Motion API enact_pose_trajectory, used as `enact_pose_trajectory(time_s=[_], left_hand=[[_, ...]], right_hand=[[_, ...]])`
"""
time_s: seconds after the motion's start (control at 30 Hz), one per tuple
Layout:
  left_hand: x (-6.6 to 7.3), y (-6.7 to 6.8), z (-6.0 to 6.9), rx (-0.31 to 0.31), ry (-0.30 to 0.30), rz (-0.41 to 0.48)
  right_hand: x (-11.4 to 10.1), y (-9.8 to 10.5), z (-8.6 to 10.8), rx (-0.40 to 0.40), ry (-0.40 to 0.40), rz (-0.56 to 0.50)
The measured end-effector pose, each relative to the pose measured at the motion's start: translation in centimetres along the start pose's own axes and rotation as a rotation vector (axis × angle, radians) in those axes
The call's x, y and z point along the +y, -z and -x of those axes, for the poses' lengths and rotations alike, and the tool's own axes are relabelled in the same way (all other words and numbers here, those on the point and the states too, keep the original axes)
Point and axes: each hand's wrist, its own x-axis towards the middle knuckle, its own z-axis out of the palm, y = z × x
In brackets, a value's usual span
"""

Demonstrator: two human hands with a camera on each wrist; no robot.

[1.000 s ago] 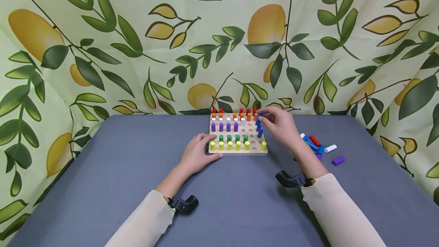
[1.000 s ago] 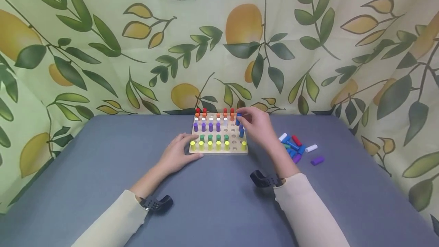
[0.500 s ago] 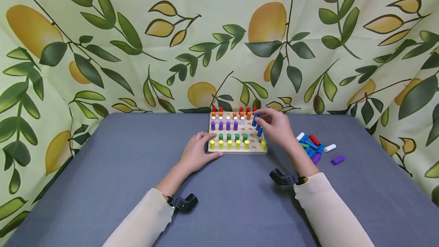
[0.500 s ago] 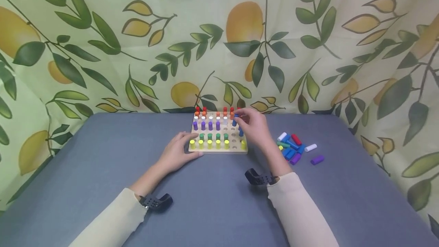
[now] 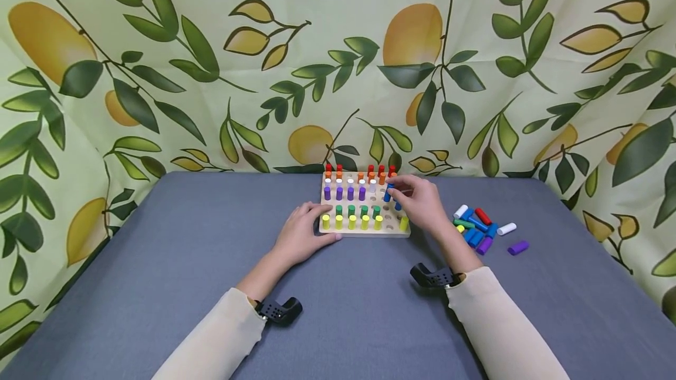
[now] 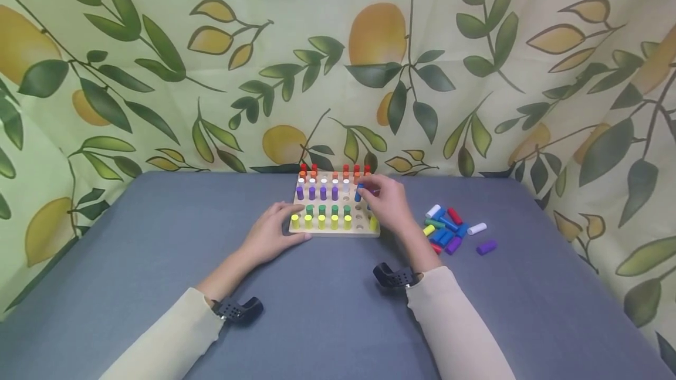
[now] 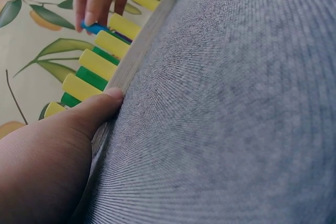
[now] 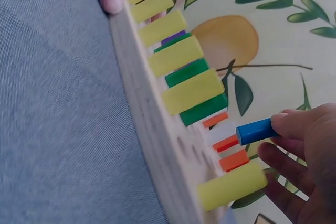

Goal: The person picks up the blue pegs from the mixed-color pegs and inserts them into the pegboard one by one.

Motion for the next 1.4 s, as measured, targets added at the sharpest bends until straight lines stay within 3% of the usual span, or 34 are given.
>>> enact_pose_trajectory(time_s=[0.5, 0.73, 1.4], left_hand=[[-0.3, 0.4, 0.1, 0.015, 0.000, 0.000], [-0.3, 0.3, 0.1, 0.040, -0.036, -0.017], [-0.1, -0.2, -0.2, 0.013, -0.022, -0.011]], right_hand=[[0.8, -1.1, -0.1, -0.029, -0.001, 0.019], [1.0, -1.2, -0.2, -0.040, -0.011, 0.043], [1.3, -0.8, 0.3, -0.036, 0.002, 0.101]])
